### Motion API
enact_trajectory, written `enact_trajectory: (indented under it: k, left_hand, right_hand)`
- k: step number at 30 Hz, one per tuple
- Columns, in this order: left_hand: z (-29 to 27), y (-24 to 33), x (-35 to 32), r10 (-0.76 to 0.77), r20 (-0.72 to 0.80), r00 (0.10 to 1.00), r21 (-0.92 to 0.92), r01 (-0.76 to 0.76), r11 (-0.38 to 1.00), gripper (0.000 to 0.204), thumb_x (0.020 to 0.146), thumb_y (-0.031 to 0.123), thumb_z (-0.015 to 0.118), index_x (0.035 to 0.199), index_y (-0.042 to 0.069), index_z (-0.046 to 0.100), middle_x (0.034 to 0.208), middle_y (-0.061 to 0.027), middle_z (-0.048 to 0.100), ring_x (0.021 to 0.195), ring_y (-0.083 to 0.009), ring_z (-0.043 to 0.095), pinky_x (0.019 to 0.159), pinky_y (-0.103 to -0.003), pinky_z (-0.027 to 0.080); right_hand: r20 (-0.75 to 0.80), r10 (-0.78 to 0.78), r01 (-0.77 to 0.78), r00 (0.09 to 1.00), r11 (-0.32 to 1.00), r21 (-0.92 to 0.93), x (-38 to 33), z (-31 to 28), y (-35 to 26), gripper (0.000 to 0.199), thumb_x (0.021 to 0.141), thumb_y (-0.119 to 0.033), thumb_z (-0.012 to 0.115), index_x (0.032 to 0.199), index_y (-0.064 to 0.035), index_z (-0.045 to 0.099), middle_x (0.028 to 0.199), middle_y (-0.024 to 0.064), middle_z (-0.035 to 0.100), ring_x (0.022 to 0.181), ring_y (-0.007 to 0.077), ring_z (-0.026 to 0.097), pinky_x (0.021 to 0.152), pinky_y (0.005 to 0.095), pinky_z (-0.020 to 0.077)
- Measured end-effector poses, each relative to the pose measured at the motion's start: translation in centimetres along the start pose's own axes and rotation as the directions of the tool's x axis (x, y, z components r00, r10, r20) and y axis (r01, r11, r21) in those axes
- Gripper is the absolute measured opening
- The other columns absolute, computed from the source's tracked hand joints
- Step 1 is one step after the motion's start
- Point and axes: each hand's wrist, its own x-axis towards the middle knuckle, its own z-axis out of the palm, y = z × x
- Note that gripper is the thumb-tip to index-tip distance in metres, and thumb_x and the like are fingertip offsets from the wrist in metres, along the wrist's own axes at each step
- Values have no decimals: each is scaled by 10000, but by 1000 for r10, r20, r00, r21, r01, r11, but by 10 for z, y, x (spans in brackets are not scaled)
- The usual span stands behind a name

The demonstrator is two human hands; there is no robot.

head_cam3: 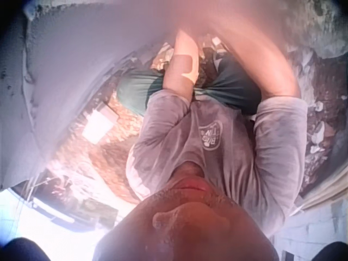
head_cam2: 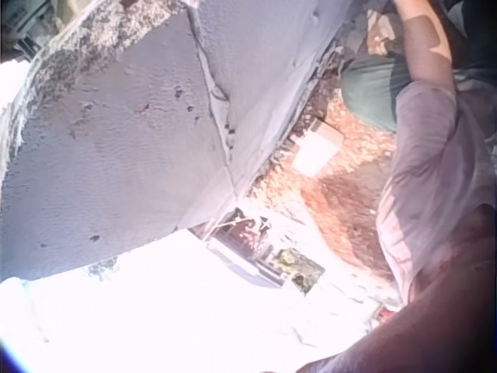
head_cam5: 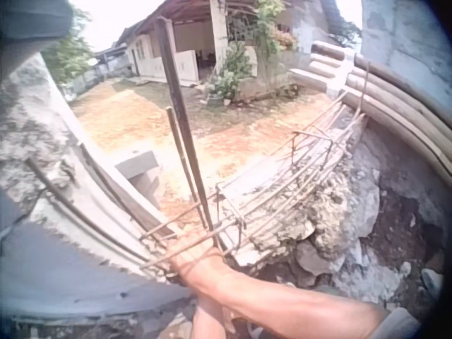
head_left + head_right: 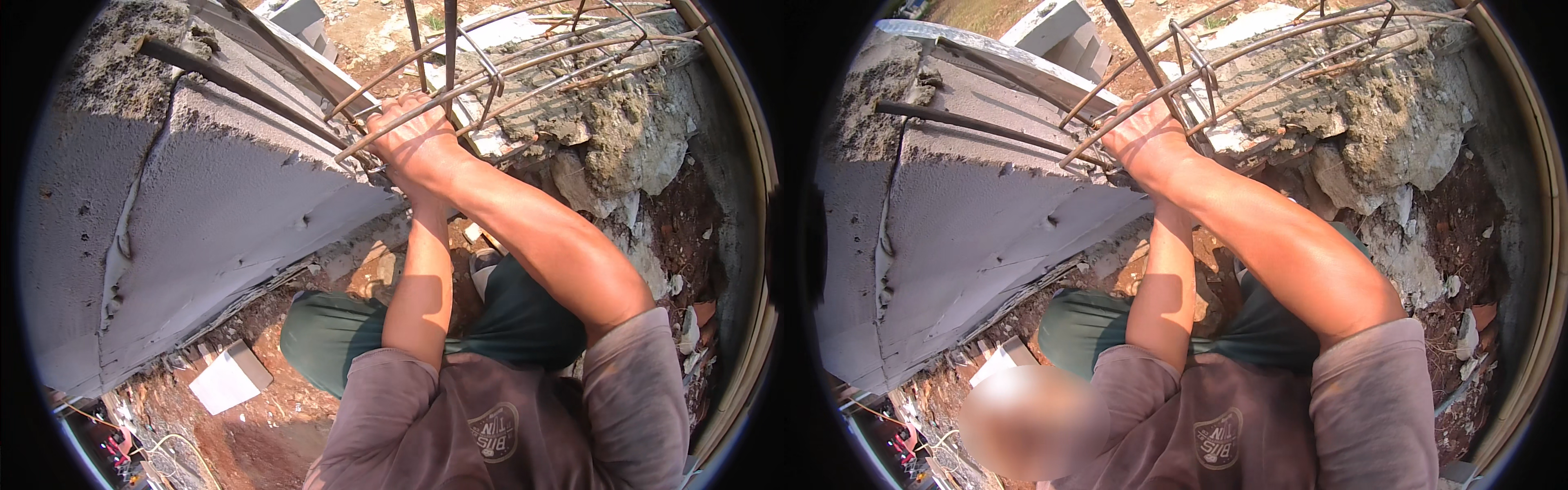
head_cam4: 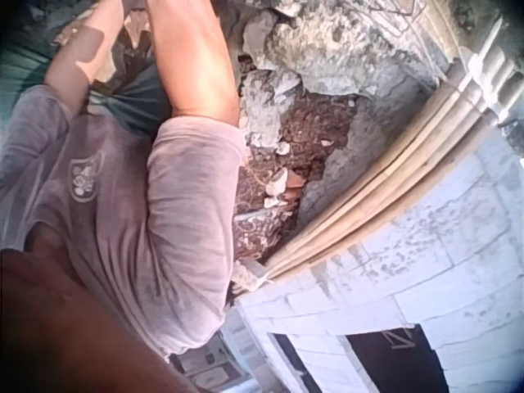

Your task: The person uses a hammer to adjust and secure metal rebar rods into a concrete structure. They then squat and tie the rebar together with wire, using a hammer to tighten the connections.

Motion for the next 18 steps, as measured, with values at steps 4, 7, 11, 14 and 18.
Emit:
enact_trajectory:
  k: [4, 7, 11, 14, 18]
  left_hand:
    - [-2, 6, 7, -100, 93, 991, -45, 104, 993, 450, 959, 454, 407, 1139, 47, 467, 1042, -73, 559, 983, -174, 559, 870, -328, 456]
    - [-2, 7, 9, -147, 142, 979, -61, 157, 986, 461, 964, 465, 387, 1143, 46, 461, 1036, -77, 557, 985, -176, 553, 878, -333, 449]
    - [-4, 18, 12, -183, 208, 961, -66, 201, 977, 477, 971, 478, 362, 1149, 45, 453, 1028, -83, 555, 988, -178, 545, 889, -339, 441]
    - [-8, 20, 12, -215, 291, 932, -48, 239, 970, 490, 976, 489, 342, 1154, 44, 447, 1022, -87, 554, 991, -180, 539, 897, -344, 435]
    - [6, 25, 13, -162, 150, 975, 126, 143, 982, 534, 967, 537, 307, 1131, 49, 451, 1001, -104, 569, 952, -200, 563, 865, -353, 451]
  right_hand:
    - [-9, 18, -19, 1000, 999, -40, 1, -7, 2, 141, 699, -112, 612, 828, -58, 634, 823, 111, 621, 885, 254, 618, 807, 387, 462]
    - [-89, 18, -25, 996, 997, -78, 0, -5, 2, 97, 700, -96, 604, 787, -62, 630, 773, 94, 634, 813, 249, 632, 769, 386, 475]
    - [-110, -45, 43, 993, 999, -19, -2, -6, 1, 96, 709, -95, 589, 798, -65, 606, 813, 122, 653, 823, 241, 648, 771, 375, 490]
    - [13, -126, 127, 992, 992, -26, -22, -20, 0, 128, 747, -114, 560, 847, -44, 599, 830, 125, 645, 816, 255, 643, 724, 367, 508]
    - [-204, -157, 191, 966, 968, 161, -56, -68, 38, 62, 737, -116, 602, 767, -67, 578, 735, 72, 548, 738, 256, 593, 650, 374, 476]
